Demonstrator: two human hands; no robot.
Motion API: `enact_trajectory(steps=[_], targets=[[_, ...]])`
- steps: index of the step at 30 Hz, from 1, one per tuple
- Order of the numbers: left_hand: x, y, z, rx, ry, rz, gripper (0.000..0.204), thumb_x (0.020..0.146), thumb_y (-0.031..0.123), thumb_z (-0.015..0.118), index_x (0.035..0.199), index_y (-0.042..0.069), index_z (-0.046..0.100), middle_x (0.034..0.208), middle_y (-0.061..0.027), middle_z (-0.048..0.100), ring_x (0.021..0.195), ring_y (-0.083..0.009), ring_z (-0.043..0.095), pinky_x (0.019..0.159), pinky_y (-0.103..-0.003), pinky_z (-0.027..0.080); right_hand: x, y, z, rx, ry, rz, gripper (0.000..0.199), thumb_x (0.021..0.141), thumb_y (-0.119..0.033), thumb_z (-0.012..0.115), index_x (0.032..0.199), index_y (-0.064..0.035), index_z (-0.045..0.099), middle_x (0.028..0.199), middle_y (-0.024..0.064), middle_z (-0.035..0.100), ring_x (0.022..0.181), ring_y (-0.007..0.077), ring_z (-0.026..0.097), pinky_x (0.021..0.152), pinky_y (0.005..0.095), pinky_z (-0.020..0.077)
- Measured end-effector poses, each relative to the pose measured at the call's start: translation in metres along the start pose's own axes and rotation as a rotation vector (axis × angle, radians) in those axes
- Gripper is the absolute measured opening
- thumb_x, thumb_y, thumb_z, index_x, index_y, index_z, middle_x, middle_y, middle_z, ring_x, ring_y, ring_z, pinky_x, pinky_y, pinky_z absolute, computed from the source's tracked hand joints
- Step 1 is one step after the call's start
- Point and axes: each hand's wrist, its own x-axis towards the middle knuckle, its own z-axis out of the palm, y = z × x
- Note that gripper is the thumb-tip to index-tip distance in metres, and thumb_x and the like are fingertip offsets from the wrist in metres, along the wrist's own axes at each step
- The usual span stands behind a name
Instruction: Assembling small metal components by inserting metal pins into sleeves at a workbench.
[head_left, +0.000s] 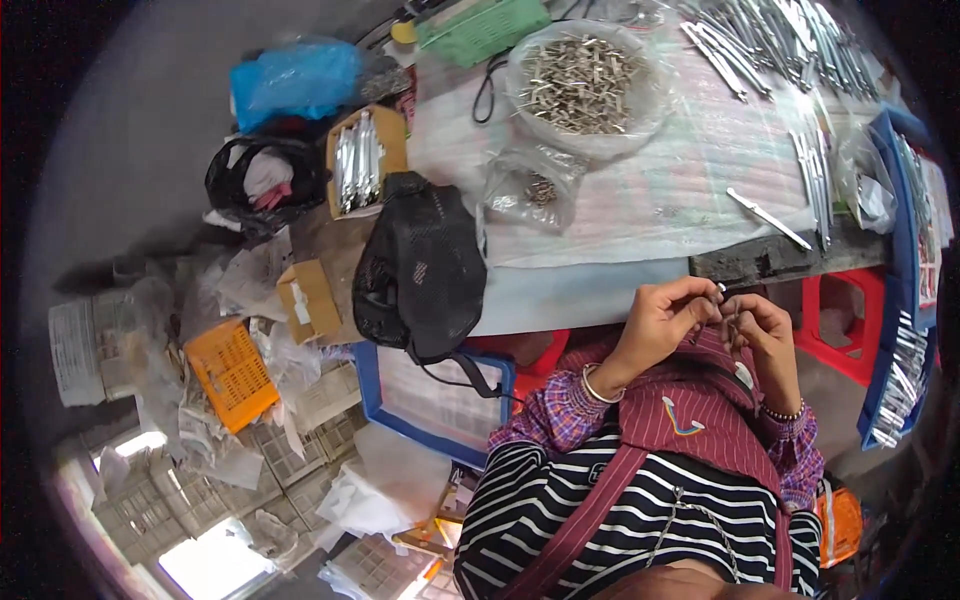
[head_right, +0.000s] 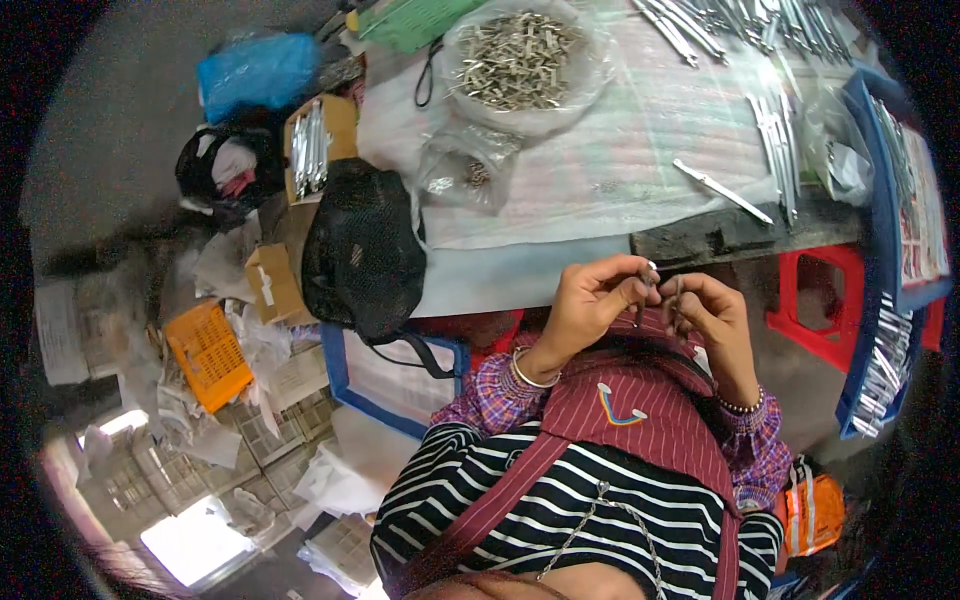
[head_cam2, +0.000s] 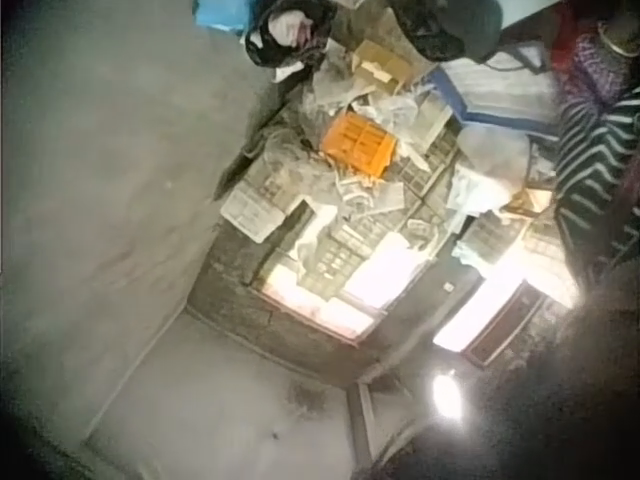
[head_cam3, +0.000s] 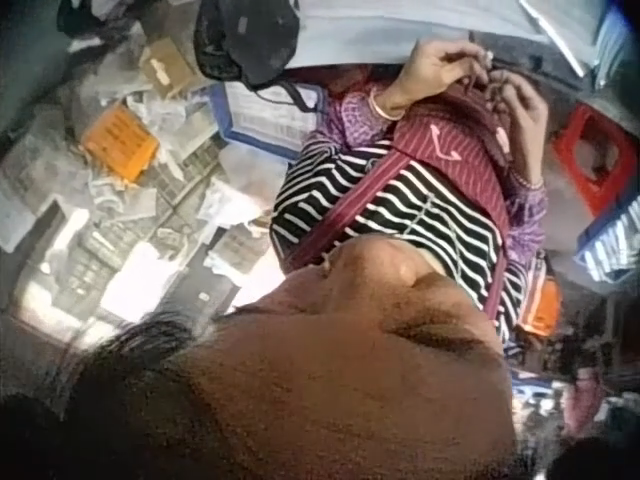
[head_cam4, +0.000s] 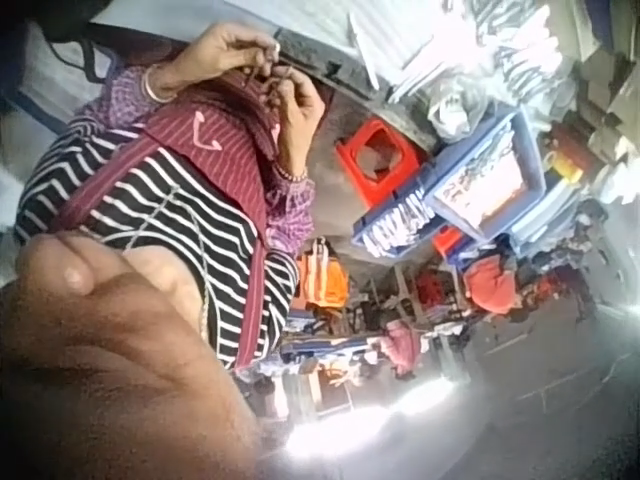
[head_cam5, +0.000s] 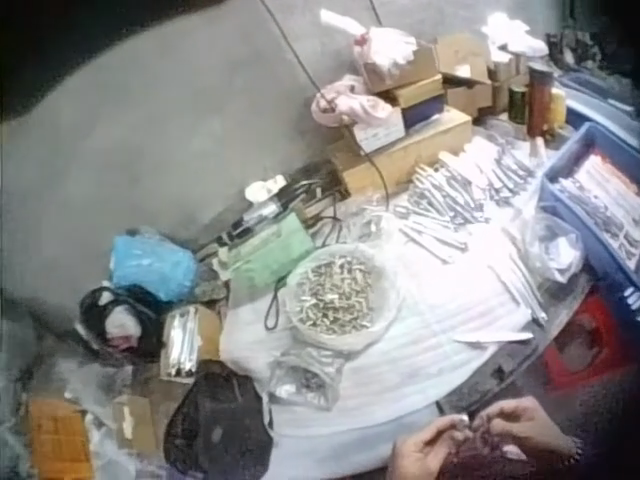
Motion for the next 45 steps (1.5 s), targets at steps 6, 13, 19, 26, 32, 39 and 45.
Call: enact_trajectory(steps=[6,13,19,26,32,39,45], targets=[[-0.011,0.004,-0.017,0.024,0.067,-0.017,0.018,0.088,0.007,0.054,0.101,-0.005,0.057,0.084,-0.0086,0.063,0.073,-0.0096,0.059,0.061,-0.021,0.047,0.001,0.006,0.003,-0.048,-0.003,-0.023,0.02,0.089,-0.017,0.051,0.093,0.0009,0.058,0.067,0.0026,0.057,0.055,0.0056,0.051,0.048,0.0167,0.0392],[-0.061,0.048,-0.08,0.206,0.585,0.025,0.019,0.088,0.001,0.048,0.104,-0.002,0.058,0.091,-0.0054,0.062,0.066,-0.0052,0.054,0.052,-0.019,0.044,0.003,0.007,0.006,-0.044,-0.037,-0.005,0.018,0.088,-0.015,0.053,0.09,0.0018,0.06,0.071,0.0023,0.057,0.059,0.0065,0.052,0.054,0.0186,0.0397],[-0.09,0.038,-0.138,0.376,0.815,0.11,0.023,0.086,0.004,0.054,0.107,-0.004,0.059,0.089,-0.0049,0.063,0.065,-0.0051,0.055,0.055,-0.015,0.041,0.008,0.007,0.021,-0.098,-0.099,-0.021,0.021,0.088,-0.019,0.053,0.088,0.0014,0.058,0.067,0.002,0.055,0.055,0.0055,0.05,0.049,0.0174,0.039],[-0.088,0.024,-0.143,0.491,0.831,0.16,0.026,0.085,0.007,0.058,0.108,-0.005,0.058,0.084,-0.0029,0.061,0.066,-0.0059,0.055,0.057,-0.017,0.042,0.01,0.011,0.026,-0.121,-0.104,-0.047,0.019,0.087,-0.016,0.053,0.088,0.0021,0.058,0.066,0.0018,0.055,0.056,0.006,0.05,0.05,0.0189,0.0397],[-0.091,0.025,-0.151,0.616,0.771,0.182,0.029,0.084,0.009,0.06,0.109,-0.005,0.058,0.088,-0.0042,0.062,0.07,-0.007,0.056,0.063,-0.02,0.045,0.009,0.006,0.029,-0.107,-0.126,-0.01,0.017,0.087,-0.014,0.053,0.088,0.0017,0.058,0.065,0.002,0.055,0.056,0.0064,0.05,0.05,0.0198,0.0403],[-0.093,0.024,-0.165,0.672,0.777,0.208,0.02,0.082,0.004,0.059,0.101,-0.005,0.061,0.086,-0.0056,0.064,0.07,-0.0073,0.058,0.061,-0.021,0.047,0.008,0.001,0.032,-0.131,-0.133,0.004,0.018,0.086,-0.016,0.053,0.088,0.0015,0.059,0.066,0.0017,0.055,0.056,0.0061,0.05,0.051,0.0194,0.0401],[-0.095,0.034,-0.167,0.468,0.733,0.143,0.023,0.087,0.01,0.056,0.103,-0.007,0.058,0.098,-0.0084,0.063,0.08,-0.0108,0.06,0.071,-0.02,0.045,0.008,0.001,0.034,-0.115,-0.127,-0.004,0.019,0.086,-0.017,0.054,0.088,0.0017,0.059,0.067,0.0018,0.055,0.057,0.0059,0.049,0.051,0.0195,0.0399]])
